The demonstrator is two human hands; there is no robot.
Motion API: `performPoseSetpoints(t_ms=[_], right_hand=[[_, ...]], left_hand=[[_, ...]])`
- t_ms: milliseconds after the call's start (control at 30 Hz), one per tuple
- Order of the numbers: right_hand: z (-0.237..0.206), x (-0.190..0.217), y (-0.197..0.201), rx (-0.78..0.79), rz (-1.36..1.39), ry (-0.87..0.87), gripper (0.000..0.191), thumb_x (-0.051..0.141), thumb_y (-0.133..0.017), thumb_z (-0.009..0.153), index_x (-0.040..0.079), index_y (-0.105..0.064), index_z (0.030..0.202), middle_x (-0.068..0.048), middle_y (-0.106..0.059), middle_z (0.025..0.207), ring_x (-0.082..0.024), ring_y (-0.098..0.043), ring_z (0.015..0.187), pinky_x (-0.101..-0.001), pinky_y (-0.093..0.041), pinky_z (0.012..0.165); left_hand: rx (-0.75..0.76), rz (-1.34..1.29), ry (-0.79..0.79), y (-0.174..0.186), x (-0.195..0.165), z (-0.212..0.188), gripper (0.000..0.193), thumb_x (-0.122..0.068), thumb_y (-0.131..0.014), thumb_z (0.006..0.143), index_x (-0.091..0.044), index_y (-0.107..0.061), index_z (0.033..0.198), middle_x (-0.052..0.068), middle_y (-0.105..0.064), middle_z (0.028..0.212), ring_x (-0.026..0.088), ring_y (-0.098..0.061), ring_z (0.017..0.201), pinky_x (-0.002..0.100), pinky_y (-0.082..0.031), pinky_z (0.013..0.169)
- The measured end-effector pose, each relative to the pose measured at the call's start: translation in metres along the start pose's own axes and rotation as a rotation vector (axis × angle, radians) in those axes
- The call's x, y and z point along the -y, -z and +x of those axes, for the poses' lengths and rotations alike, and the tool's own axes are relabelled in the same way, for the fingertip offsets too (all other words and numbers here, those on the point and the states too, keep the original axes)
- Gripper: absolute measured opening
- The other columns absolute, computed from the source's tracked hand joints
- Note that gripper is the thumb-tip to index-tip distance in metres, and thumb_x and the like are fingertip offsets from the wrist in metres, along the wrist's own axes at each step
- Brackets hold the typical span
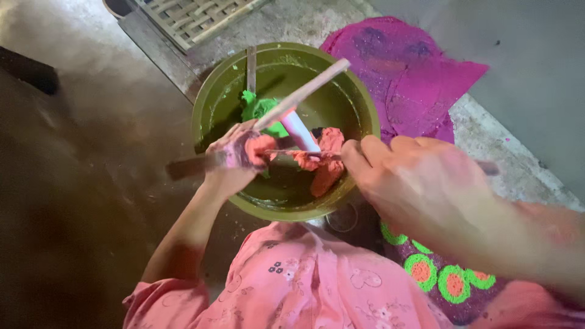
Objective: The person scoops green and orange paste from a large bowl, loads it into a wooden hand-held extruder tool, and presses it to extrude ring shapes onto round boards, placing green rings and orange centers one at a time and arranging them in rows.
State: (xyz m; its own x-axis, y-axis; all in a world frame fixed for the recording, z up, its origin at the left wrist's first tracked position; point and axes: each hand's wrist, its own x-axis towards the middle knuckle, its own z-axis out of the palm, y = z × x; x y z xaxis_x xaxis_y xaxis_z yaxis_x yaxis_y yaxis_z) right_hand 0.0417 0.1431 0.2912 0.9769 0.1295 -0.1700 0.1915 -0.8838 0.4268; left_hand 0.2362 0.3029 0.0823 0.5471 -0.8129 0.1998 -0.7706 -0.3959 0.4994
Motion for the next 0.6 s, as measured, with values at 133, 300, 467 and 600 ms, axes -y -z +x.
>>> performPoseSetpoints(t_ms=[133, 300, 467, 600], right_hand=[[0.026, 0.026, -0.026, -0.052, -0.133, -0.014, 0.028, 0.035, -0.061, 0.086, 0.009, -0.065, 0.097, -0.003, -0.064, 0.076, -0.018, -0.069, 0.063, -0.0300, -0.053, 0.051], [0.033, 0.041, -0.057, -0.198, -0.108, 0.017, 0.033, 0.020, -0.063, 0.080, 0.003, -0.066, 0.109, -0.004, -0.065, 0.078, -0.017, -0.068, 0.061, -0.0296, -0.054, 0.051], [-0.005, 0.006, -0.049, -0.200, 0.415, -0.248, 0.043, 0.007, -0.066, 0.083, 0.008, -0.064, 0.126, -0.009, -0.068, 0.087, -0.028, -0.070, 0.069, -0.0420, -0.056, 0.055], [0.030, 0.027, -0.084, -0.560, 0.850, -0.217, 0.077, -0.009, -0.060, 0.070, 0.004, -0.053, 0.146, -0.018, -0.069, 0.106, -0.038, -0.071, 0.089, -0.0436, -0.058, 0.071]], left_hand=[[-0.280, -0.142, -0.287, -0.004, -0.010, 0.004, 0.055, -0.028, -0.083, 0.072, -0.009, -0.069, 0.122, 0.010, -0.070, 0.124, 0.030, -0.069, 0.112, 0.038, -0.054, 0.092], [-0.258, -0.273, -0.229, -0.023, -0.007, 0.005, 0.038, -0.021, -0.083, 0.074, -0.015, -0.073, 0.111, 0.009, -0.071, 0.122, 0.030, -0.071, 0.109, 0.038, -0.056, 0.093], [-0.360, -0.802, 0.099, -0.024, 0.009, 0.009, 0.039, -0.017, -0.075, 0.092, -0.008, -0.063, 0.128, 0.009, -0.075, 0.112, 0.028, -0.074, 0.101, 0.037, -0.060, 0.093], [-0.562, -0.348, 0.020, -0.026, 0.002, 0.013, 0.038, -0.018, -0.080, 0.089, -0.008, -0.066, 0.123, 0.011, -0.068, 0.120, 0.031, -0.070, 0.107, 0.041, -0.058, 0.092]])
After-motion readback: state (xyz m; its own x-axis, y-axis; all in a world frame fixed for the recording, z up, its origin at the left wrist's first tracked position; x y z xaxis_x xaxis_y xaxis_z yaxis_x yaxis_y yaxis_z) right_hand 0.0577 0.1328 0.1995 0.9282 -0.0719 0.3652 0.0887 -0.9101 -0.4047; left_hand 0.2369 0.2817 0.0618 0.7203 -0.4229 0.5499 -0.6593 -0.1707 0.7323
